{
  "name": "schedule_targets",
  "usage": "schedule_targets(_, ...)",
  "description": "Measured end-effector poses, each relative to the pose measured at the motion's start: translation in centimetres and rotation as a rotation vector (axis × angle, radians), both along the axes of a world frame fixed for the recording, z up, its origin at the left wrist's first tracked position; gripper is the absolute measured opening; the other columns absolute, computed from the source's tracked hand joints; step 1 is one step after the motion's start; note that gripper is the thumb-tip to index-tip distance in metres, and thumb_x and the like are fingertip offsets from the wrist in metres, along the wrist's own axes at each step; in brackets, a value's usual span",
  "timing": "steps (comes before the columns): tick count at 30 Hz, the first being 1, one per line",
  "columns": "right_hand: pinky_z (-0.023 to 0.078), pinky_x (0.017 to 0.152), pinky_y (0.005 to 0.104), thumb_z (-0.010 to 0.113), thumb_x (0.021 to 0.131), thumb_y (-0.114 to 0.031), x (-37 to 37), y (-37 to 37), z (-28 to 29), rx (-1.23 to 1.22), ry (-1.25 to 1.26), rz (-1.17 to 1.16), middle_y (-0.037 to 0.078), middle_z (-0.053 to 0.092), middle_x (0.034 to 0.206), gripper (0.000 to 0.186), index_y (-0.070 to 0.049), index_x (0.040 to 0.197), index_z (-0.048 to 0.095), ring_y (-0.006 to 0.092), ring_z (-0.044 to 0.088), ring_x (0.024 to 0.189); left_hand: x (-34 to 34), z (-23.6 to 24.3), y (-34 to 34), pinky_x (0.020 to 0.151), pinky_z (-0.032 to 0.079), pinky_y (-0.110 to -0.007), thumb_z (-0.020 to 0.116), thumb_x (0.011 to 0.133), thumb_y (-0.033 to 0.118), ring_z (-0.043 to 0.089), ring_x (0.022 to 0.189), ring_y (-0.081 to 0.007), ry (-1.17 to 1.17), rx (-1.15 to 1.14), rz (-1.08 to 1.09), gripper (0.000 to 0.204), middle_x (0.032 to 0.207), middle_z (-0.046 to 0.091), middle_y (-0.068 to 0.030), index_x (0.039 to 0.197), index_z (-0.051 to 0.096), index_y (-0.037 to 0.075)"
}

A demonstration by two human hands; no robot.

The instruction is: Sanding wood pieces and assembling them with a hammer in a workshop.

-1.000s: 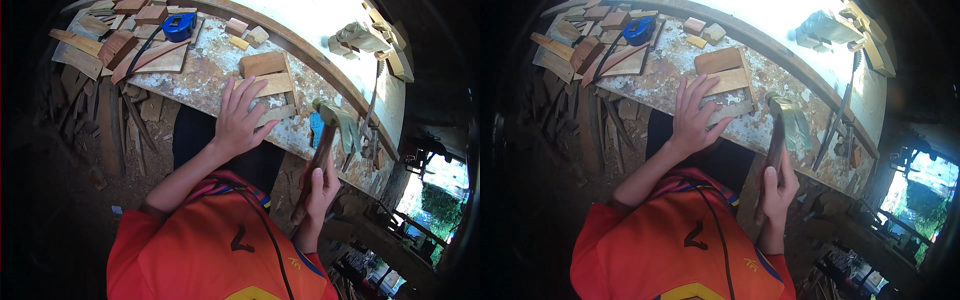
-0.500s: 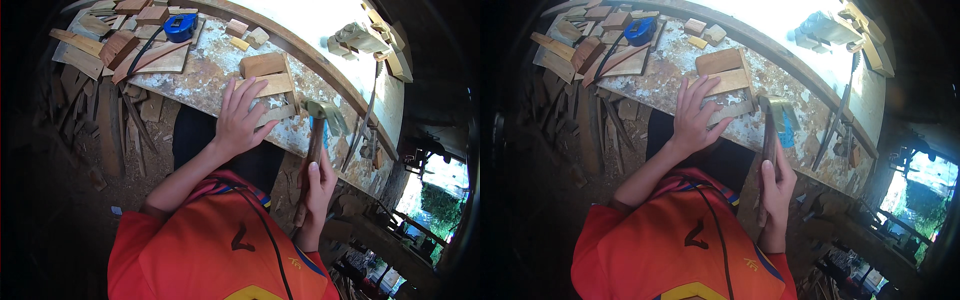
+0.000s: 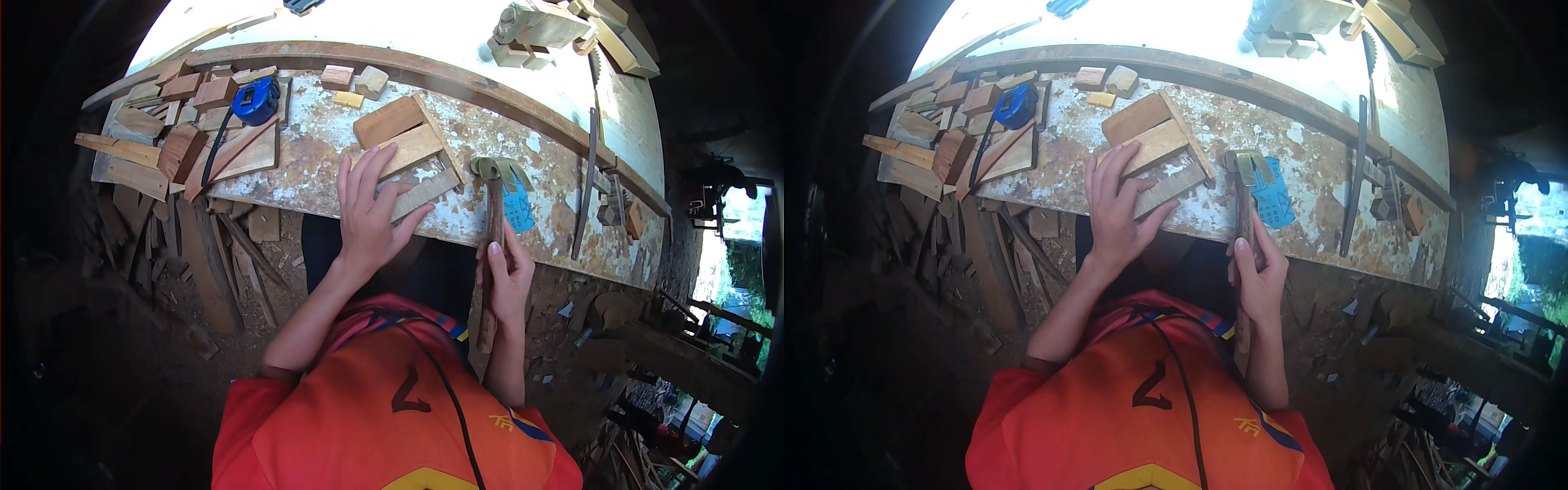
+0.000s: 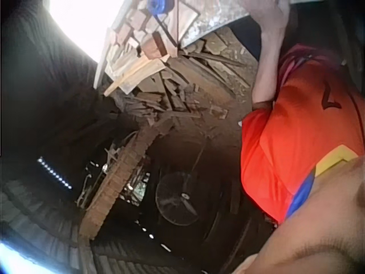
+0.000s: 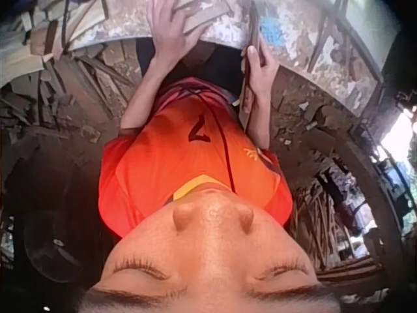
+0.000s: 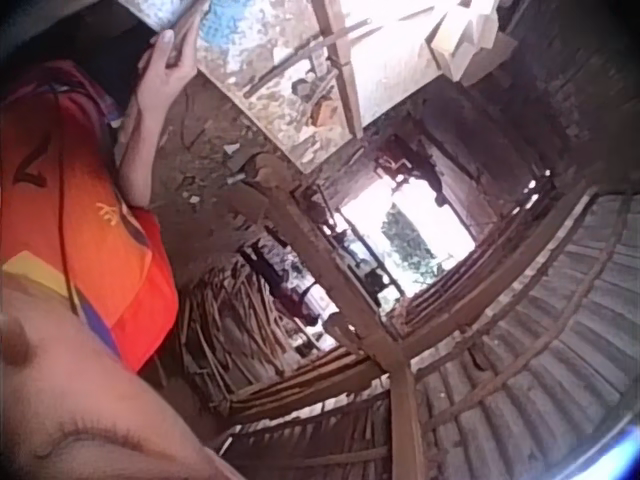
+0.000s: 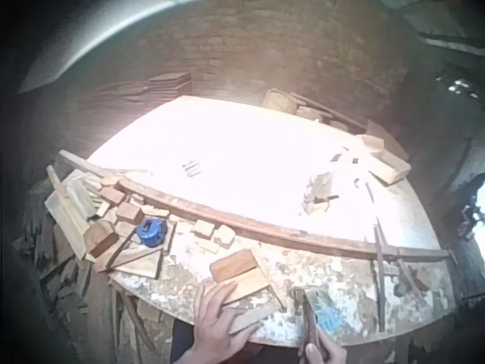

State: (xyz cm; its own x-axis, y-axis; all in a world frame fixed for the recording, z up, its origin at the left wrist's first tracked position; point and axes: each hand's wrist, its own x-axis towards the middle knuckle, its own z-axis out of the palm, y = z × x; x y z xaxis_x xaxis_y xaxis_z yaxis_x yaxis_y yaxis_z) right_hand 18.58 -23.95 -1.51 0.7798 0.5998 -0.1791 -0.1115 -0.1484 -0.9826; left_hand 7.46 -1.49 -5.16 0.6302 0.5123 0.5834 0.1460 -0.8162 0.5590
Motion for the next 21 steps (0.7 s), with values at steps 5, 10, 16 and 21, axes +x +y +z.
schedule_targets(5, 0.044, 0.051, 0.023, 0.061, 0.113, -0.013, 1.1, 0.0, -0.5, -0.019, 0.054, -0.039, 0.005, 0.066, 0.091, 0.055, -0.002, 0.165, 0.047, 0.007, 0.055, 0.058, 0.0, 2.1, 1.4, 0.127, 0.03, -0.06, 0.092, 0.085, 0.025, 0.054, 0.145, -0.0412, -0.004, -0.174, -0.022, 0.035, 0.153, 0.059, -0.0209, 0.105, 0.071, 0.005)
schedule_targets(10, 0.045, 0.05, 0.0233, 0.063, 0.111, -0.012, 1.5, 0.3, -0.3, 0.026, 0.141, -0.025, 0.004, 0.066, 0.09, 0.057, -0.002, 0.165, 0.048, 0.0059, 0.055, 0.059, -0.5, 3.8, 4.3, 0.116, 0.045, -0.043, 0.072, 0.108, 0.023, 0.062, 0.136, -0.028, -0.359, -0.72, -0.049, 0.025, 0.144, 0.067, -0.02, 0.112, 0.072, -0.002)
schedule_targets(16, 0.049, 0.051, 0.0238, 0.064, 0.109, -0.008, 1.5, 0.3, 0.1, 0.017, 0.143, -0.001, 0.005, 0.067, 0.091, 0.058, -0.002, 0.165, 0.049, 0.0069, 0.058, 0.06, -1.8, 7.0, 6.5, 0.108, 0.052, -0.04, 0.059, 0.116, 0.039, 0.066, 0.126, -0.0193, -0.492, -1.212, 0.015, 0.048, 0.143, 0.068, -0.0123, 0.141, 0.066, -0.001)
schedule_targets(21, 0.048, 0.048, 0.0233, 0.059, 0.113, -0.012, 2.0, -0.1, -0.5, 0.014, 0.161, 0.032, 0.006, 0.066, 0.091, 0.058, -0.002, 0.168, 0.042, 0.0096, 0.061, 0.055, -3.0, 6.1, 7.9, 0.111, 0.055, -0.049, 0.05, 0.116, 0.054, 0.067, 0.129, -0.0298, -0.559, -1.497, -0.011, 0.06, 0.142, 0.067, -0.0185, 0.149, 0.06, 0.004)
